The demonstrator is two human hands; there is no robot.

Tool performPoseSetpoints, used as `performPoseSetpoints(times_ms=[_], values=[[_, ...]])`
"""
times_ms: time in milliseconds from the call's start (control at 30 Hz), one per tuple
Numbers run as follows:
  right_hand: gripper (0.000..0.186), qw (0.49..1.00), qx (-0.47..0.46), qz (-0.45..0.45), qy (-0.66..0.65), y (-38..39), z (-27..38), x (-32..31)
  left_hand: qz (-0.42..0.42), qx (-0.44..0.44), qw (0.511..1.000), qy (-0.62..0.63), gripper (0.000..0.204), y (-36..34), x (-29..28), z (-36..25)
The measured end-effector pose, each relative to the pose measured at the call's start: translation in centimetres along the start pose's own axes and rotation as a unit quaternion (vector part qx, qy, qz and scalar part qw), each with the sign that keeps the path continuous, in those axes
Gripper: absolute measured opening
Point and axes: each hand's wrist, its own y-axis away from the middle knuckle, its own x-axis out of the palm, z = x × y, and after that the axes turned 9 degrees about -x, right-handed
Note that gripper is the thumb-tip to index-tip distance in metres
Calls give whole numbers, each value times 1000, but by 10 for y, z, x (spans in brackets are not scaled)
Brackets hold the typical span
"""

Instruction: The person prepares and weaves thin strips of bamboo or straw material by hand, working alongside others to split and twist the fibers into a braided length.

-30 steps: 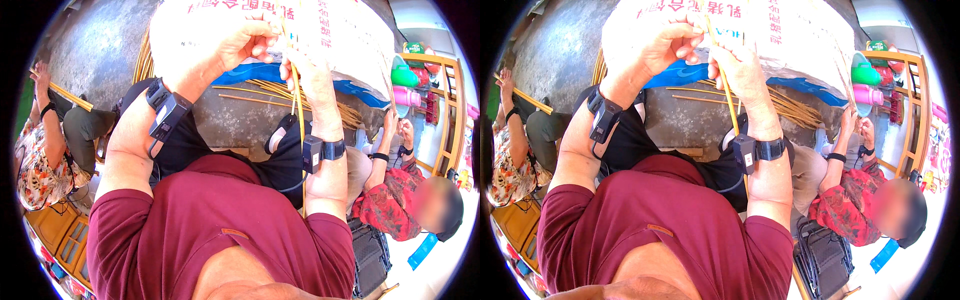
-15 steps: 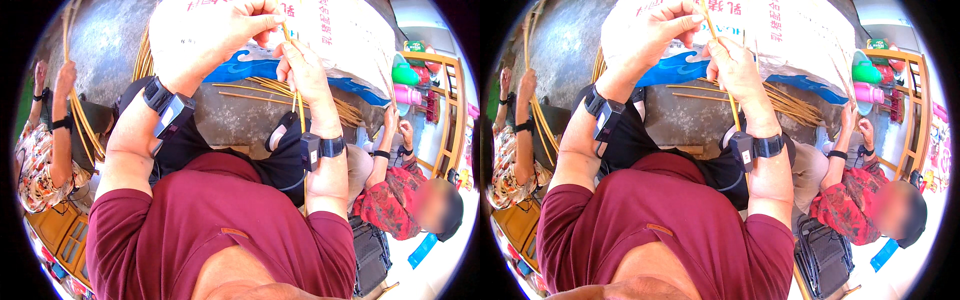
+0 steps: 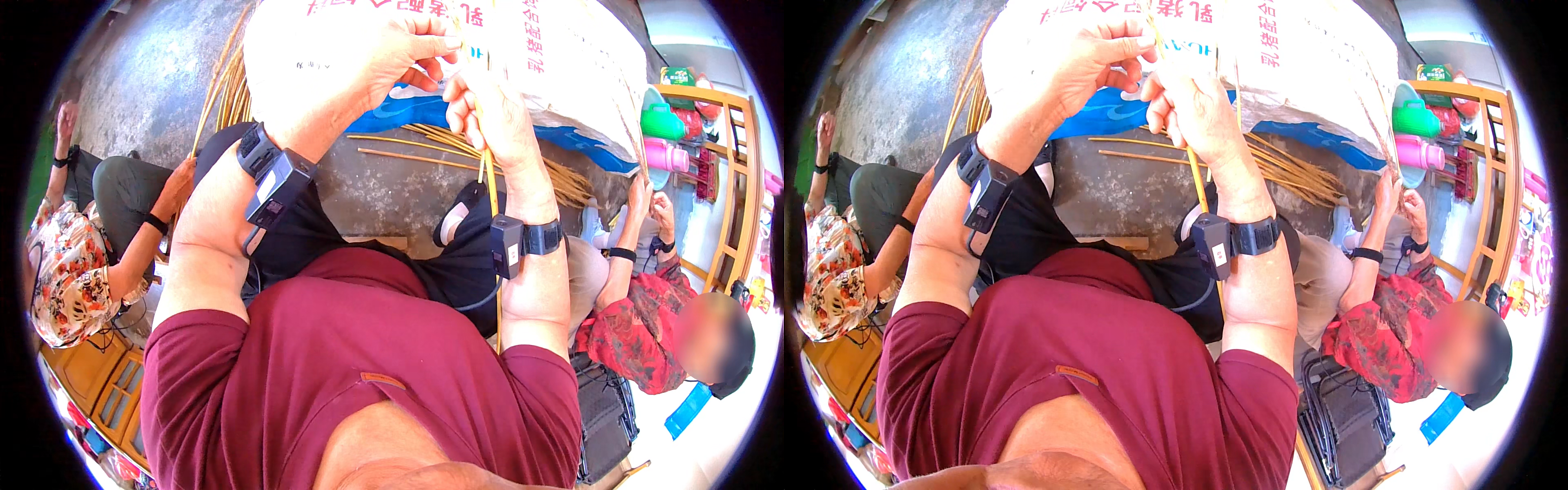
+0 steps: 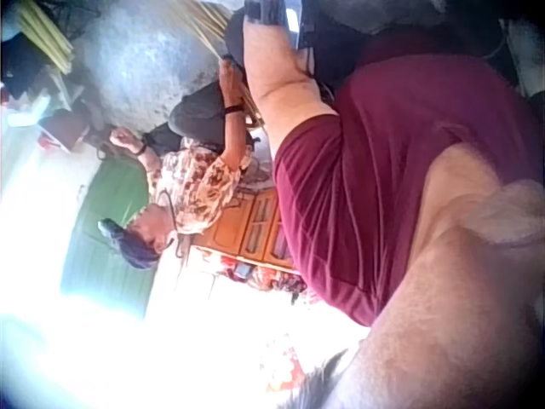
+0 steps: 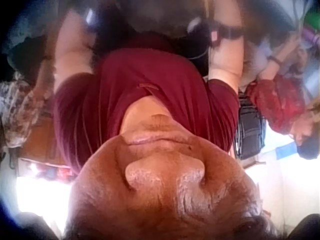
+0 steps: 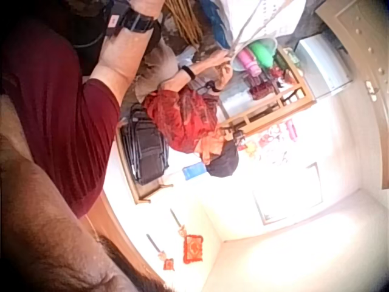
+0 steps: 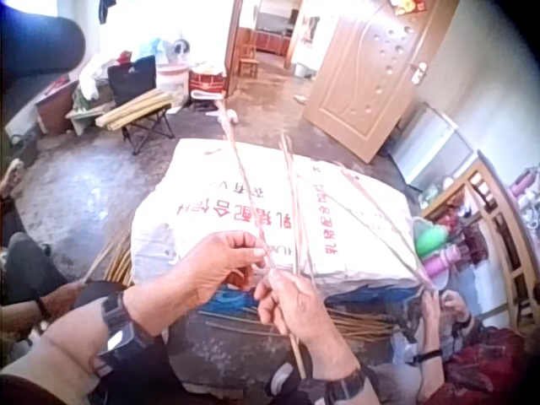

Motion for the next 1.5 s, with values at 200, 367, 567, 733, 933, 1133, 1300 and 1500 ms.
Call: performPoseSetpoints(times_ms=[200,367,567,733,933,1133,1300,1500], values=[[42,1000,2,-1,22,0,-2,-2,34,5,999,-23,16,0,-2,-3],[43,1000,-7,3,29,2,-2,-3,54,10,998,-10,14,-3,-2,1],[43,1000,-7,-8,-19,4,0,-2,67,17,997,31,10,1,1,2],[39,1000,-13,-14,14,3,4,-6,71,43,996,40,8,2,1,5],[29,997,-33,-74,9,2,3,-6,64,108,992,-17,7,2,4,2],[30,997,-18,-64,-28,-2,-2,-9,63,192,971,-125,7,-4,5,6],[32,996,-29,-80,1,-3,-1,-12,125,165,972,-109,8,-2,7,4],[34,996,-20,-68,-47,-3,3,-12,28,46,998,35,21,-9,2,8]])
